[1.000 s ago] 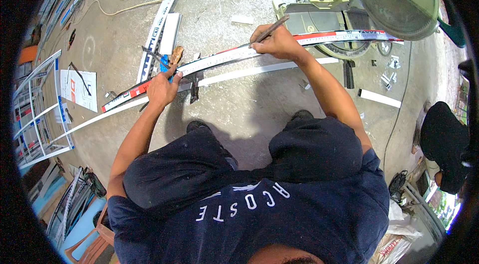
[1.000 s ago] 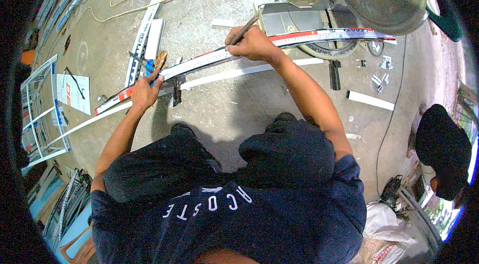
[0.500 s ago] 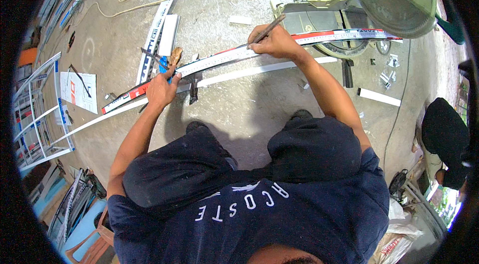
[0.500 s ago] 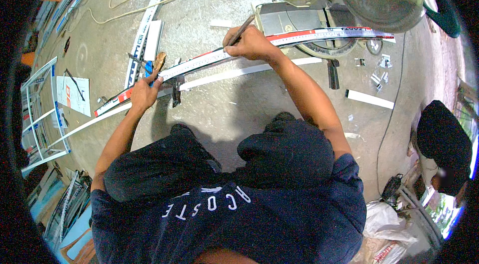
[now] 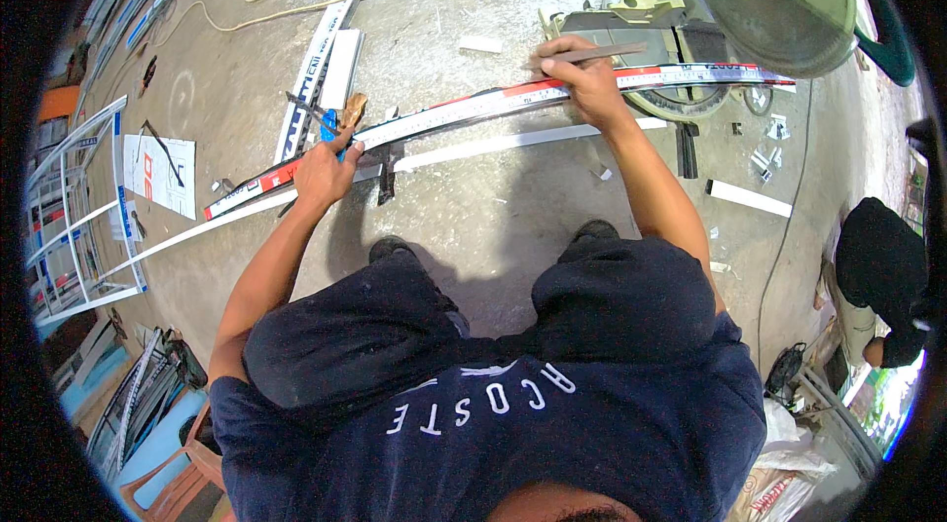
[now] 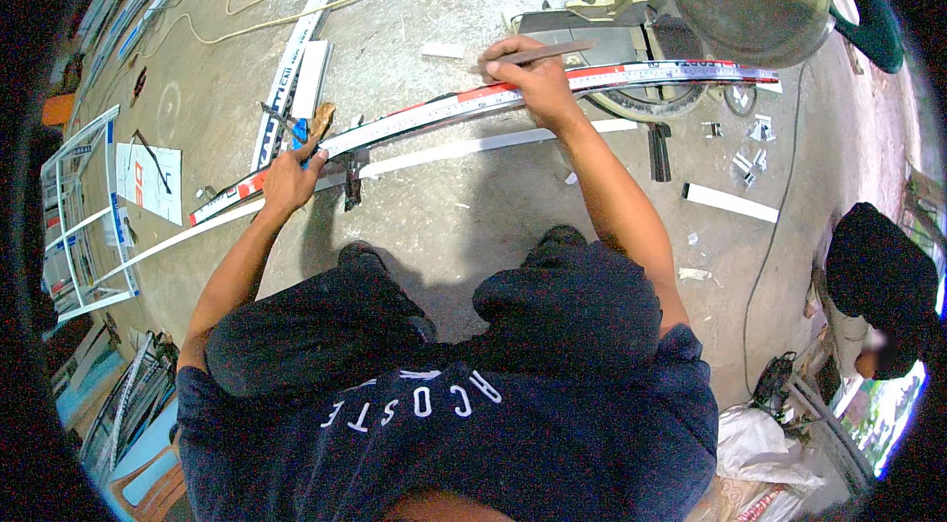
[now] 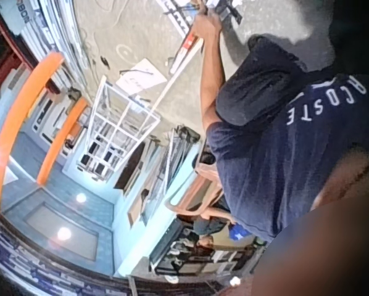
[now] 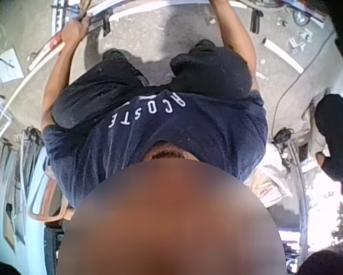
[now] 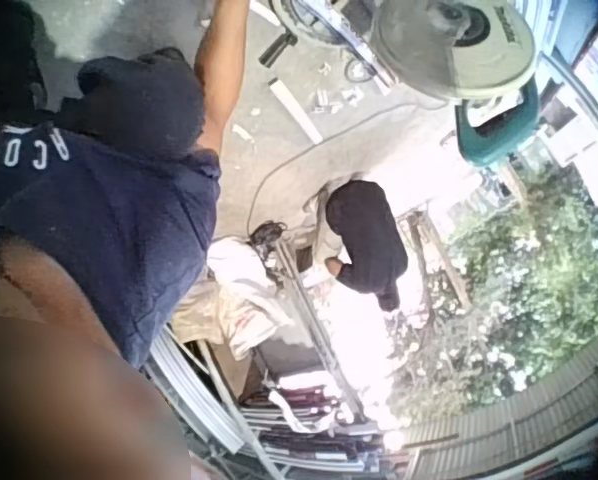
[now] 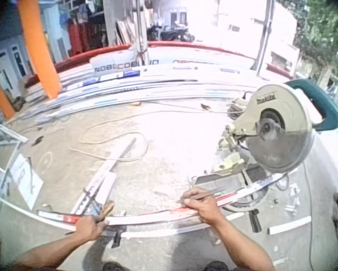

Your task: The person measures and marks aluminum profiles, then fits them into a partially assembled frame structure. They use a tape measure and marker to mark cut lines, and handle multiple profile pieces to assemble the frame.

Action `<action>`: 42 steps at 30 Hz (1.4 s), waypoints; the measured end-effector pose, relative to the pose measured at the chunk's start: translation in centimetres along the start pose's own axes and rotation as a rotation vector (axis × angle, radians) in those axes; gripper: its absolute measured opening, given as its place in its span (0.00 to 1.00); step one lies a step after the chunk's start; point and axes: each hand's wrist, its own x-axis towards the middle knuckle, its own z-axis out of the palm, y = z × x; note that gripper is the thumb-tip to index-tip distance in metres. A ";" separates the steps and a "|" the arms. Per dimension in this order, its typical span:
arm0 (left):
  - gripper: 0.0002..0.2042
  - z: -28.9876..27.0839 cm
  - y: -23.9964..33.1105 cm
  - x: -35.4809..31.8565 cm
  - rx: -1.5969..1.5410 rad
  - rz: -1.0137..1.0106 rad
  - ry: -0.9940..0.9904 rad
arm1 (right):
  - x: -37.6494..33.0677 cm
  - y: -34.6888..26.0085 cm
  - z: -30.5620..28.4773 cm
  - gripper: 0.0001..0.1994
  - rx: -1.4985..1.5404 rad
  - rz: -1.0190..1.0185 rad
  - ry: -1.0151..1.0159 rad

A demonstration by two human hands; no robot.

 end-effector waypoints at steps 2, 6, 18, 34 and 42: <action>0.23 0.1 0.0 0.1 0.007 0.009 0.009 | -1.4 -0.1 -1.1 0.09 0.041 -0.004 0.016; 0.24 0.2 0.0 0.0 0.016 0.017 0.021 | -4.0 0.3 -1.8 0.06 -0.022 0.026 0.013; 0.23 0.1 0.1 -0.1 0.030 -0.007 0.011 | -7.3 2.2 0.3 0.12 -0.343 0.190 0.242; 0.22 0.1 0.2 -0.2 0.023 -0.008 0.022 | -8.2 2.9 -1.0 0.19 -0.310 0.115 0.365; 0.23 0.3 0.0 -0.2 0.030 0.004 0.027 | -8.3 3.5 -1.4 0.19 -0.303 0.123 0.380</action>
